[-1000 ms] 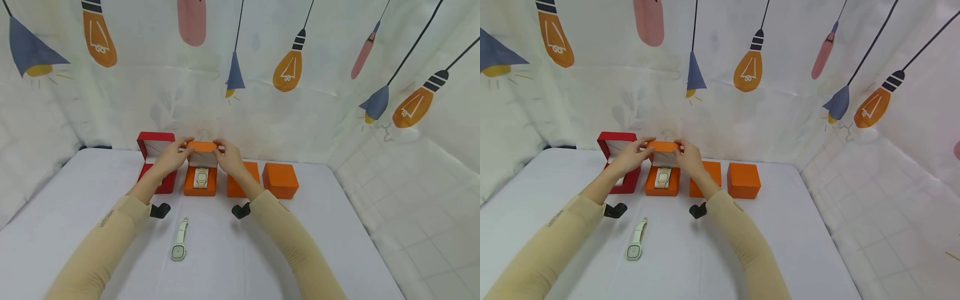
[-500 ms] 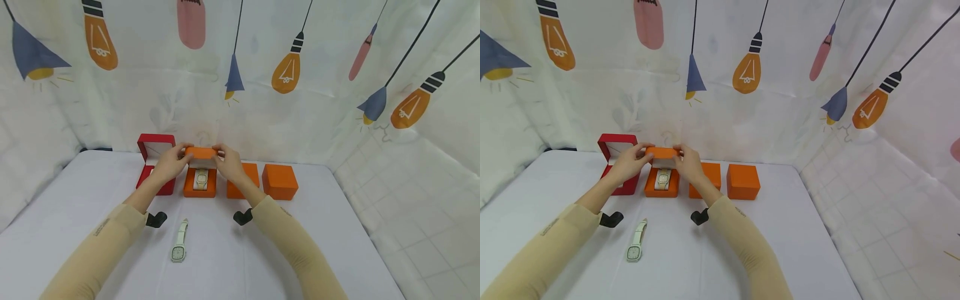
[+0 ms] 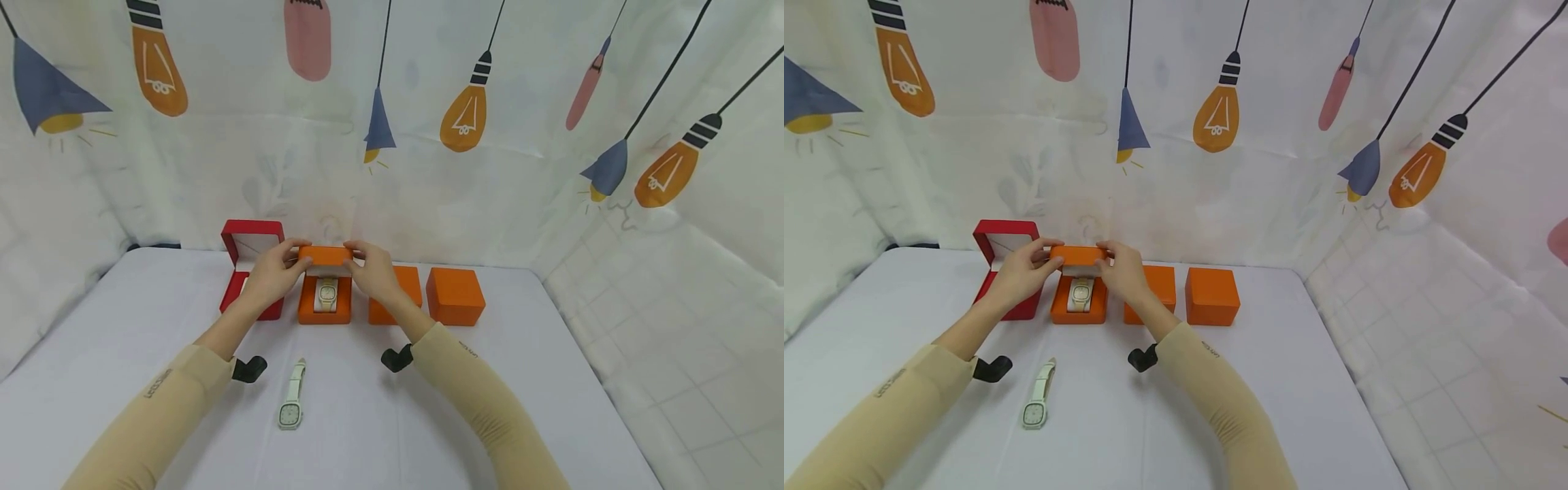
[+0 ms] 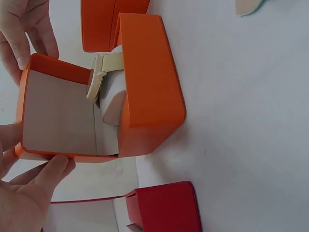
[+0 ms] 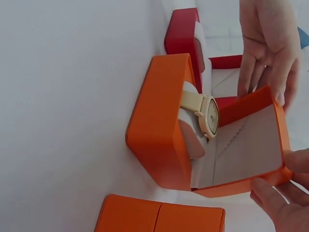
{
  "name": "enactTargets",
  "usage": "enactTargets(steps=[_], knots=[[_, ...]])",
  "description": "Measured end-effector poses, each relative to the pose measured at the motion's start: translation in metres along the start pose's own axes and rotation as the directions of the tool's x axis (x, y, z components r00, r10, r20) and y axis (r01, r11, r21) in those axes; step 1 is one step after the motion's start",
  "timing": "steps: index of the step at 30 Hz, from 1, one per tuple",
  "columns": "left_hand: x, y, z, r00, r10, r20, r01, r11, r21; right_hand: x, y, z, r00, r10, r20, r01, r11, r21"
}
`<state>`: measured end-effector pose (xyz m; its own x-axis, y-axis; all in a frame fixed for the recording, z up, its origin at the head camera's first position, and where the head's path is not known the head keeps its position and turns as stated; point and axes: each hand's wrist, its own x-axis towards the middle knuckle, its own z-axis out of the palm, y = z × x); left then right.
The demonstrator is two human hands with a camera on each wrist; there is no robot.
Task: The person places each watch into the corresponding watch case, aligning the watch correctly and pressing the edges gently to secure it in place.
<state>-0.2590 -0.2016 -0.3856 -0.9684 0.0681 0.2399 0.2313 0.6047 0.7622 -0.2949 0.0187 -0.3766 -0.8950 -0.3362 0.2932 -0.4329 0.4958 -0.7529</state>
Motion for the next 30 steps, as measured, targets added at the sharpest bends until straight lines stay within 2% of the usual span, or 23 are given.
enactTargets(steps=[16, 30], knots=[[-0.015, -0.008, 0.008, 0.997, 0.05, -0.06, -0.051, 0.999, -0.012, -0.015, 0.006, 0.007, 0.998, -0.06, -0.009, 0.06, 0.998, 0.032], [-0.016, -0.006, 0.011, 0.994, 0.068, -0.082, -0.066, 0.997, 0.028, -0.019, 0.008, 0.007, 0.992, -0.118, -0.031, 0.118, 0.993, -0.003]])
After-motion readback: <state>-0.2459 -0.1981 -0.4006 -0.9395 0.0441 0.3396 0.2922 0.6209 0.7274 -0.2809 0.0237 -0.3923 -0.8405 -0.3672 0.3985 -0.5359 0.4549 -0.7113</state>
